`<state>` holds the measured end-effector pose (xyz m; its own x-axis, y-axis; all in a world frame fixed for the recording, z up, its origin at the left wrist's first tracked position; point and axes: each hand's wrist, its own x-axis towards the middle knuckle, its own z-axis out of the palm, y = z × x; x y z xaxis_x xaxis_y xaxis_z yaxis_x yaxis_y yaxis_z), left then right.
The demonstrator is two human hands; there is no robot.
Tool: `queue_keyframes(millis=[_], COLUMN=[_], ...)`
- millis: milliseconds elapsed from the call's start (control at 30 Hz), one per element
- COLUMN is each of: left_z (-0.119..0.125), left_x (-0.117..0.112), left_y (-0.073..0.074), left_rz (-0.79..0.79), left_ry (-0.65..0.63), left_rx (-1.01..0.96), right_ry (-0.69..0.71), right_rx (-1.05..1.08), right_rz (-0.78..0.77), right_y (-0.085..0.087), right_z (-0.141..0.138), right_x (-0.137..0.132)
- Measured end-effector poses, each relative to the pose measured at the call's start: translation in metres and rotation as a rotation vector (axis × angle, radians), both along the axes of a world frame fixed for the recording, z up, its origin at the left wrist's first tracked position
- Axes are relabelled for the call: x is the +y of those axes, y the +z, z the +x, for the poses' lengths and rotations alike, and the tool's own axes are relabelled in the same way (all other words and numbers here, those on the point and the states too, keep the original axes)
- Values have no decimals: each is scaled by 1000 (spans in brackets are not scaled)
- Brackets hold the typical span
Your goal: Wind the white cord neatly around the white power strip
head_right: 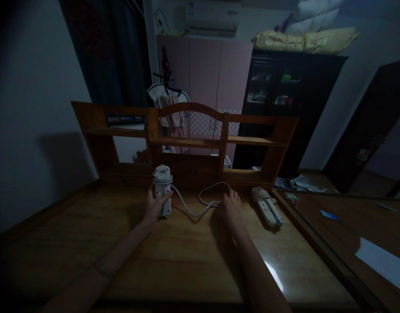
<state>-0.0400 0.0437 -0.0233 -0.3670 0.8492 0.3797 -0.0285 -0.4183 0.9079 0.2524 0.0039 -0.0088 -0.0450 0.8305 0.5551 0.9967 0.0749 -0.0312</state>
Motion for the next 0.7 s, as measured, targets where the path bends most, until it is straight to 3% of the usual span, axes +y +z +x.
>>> queue_keyframes(millis=[133, 300, 433, 700], left_z=[11, 29, 41, 45], left_x=[-13, -37, -51, -54], left_y=[9, 20, 24, 26], left_rz=[-45, -156, -151, -84], left_ry=[-124, -425, -543, -599], left_rx=[-73, -161, -110, 164], right_ry=[254, 557, 589, 618], right_rx=[235, 394, 532, 676], right_rz=[254, 270, 249, 184], right_y=[25, 30, 26, 21], right_z=[-28, -84, -102, -85], right_x=[-14, -40, -46, -31])
